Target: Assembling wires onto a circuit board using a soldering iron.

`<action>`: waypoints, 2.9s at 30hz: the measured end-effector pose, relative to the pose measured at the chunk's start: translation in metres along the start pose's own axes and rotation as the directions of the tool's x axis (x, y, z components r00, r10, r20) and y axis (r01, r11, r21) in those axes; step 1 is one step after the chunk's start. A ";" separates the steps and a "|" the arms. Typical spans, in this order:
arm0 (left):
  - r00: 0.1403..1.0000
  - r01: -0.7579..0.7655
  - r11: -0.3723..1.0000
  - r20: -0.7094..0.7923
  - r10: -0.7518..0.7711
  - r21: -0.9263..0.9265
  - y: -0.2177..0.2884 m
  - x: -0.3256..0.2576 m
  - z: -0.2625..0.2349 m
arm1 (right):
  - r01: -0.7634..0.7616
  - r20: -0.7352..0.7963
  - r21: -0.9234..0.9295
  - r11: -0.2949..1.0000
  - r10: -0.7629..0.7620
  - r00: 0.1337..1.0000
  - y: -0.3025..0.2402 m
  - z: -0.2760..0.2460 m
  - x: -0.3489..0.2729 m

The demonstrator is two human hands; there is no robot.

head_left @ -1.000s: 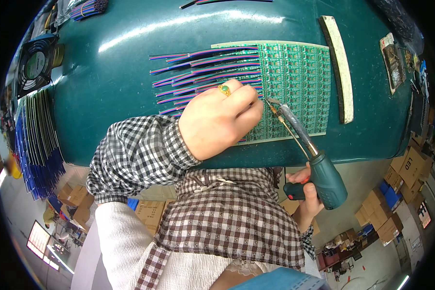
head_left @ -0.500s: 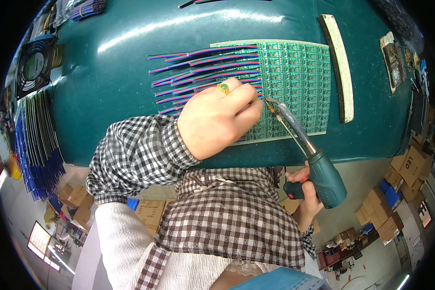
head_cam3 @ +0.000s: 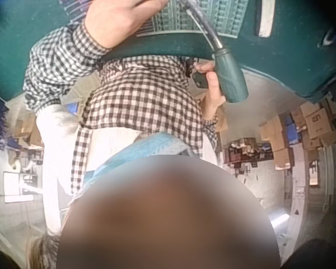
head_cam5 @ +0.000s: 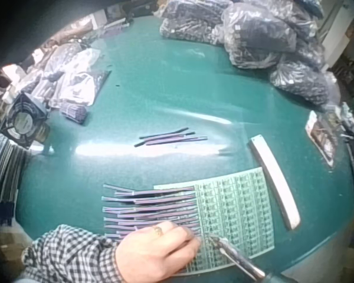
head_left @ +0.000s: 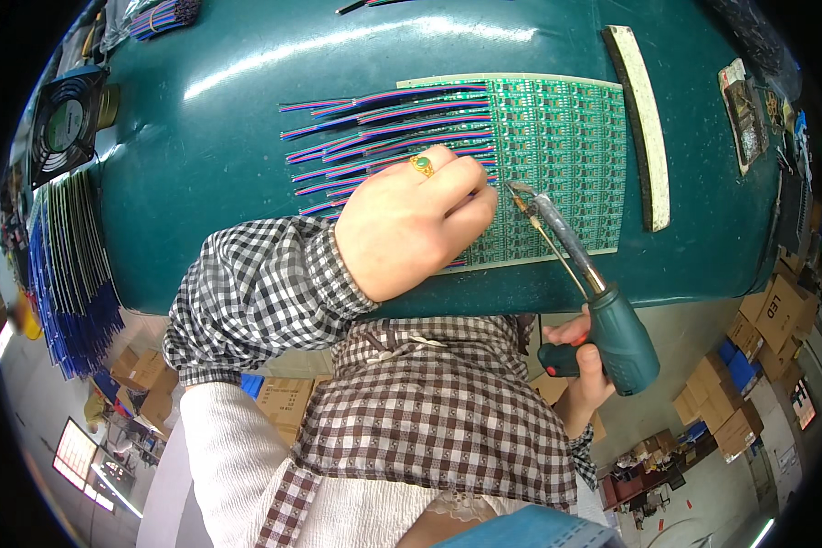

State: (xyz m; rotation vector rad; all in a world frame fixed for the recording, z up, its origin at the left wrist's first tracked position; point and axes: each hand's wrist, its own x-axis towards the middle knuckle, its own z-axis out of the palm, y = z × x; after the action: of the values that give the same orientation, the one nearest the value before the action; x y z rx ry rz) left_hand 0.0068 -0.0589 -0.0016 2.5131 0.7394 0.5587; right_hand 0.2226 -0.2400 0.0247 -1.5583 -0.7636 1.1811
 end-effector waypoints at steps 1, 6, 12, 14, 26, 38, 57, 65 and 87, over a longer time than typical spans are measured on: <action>1.000 0.000 1.000 0.000 0.000 0.000 0.000 0.000 0.000 | 0.014 0.002 -0.004 1.000 -0.014 1.000 0.002 -0.002 -0.001; 1.000 -0.007 1.000 -0.018 0.007 -0.013 0.000 -0.001 0.001 | -0.023 -0.008 0.015 1.000 0.023 1.000 -0.004 0.002 0.001; 1.000 -0.018 0.999 -0.019 0.019 0.042 0.001 -0.004 0.004 | -0.008 0.015 0.020 1.000 0.007 1.000 -0.002 0.001 0.002; 1.000 -0.018 0.999 -0.014 0.019 0.051 0.002 -0.005 0.004 | -0.013 0.007 0.028 1.000 0.013 1.000 -0.002 0.001 0.001; 0.999 -0.041 0.997 -0.012 0.042 0.067 0.002 -0.004 0.003 | -0.030 0.001 0.017 0.999 0.030 1.000 0.000 0.000 -0.003; 0.999 -0.030 0.999 -0.013 0.030 0.036 0.002 -0.002 0.004 | -0.041 -0.002 0.016 0.999 0.041 0.999 0.000 0.002 -0.002; 0.999 -0.027 0.999 -0.016 0.028 0.041 0.002 -0.002 0.004 | -0.010 -0.017 0.002 1.000 0.010 1.000 0.001 -0.004 -0.004; 0.999 -0.041 0.997 -0.013 0.042 0.064 0.003 -0.004 0.005 | -0.016 0.018 0.045 0.999 0.015 1.000 0.003 -0.006 -0.004; 0.998 -0.067 0.993 -0.001 0.067 0.096 0.004 -0.003 0.006 | -0.025 0.027 0.045 0.999 0.024 0.999 0.003 -0.003 -0.003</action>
State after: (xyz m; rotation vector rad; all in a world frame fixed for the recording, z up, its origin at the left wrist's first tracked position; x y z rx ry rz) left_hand 0.0087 -0.0661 -0.0047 2.6350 0.7012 0.5645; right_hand 0.2243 -0.2449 0.0233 -1.5213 -0.7314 1.2312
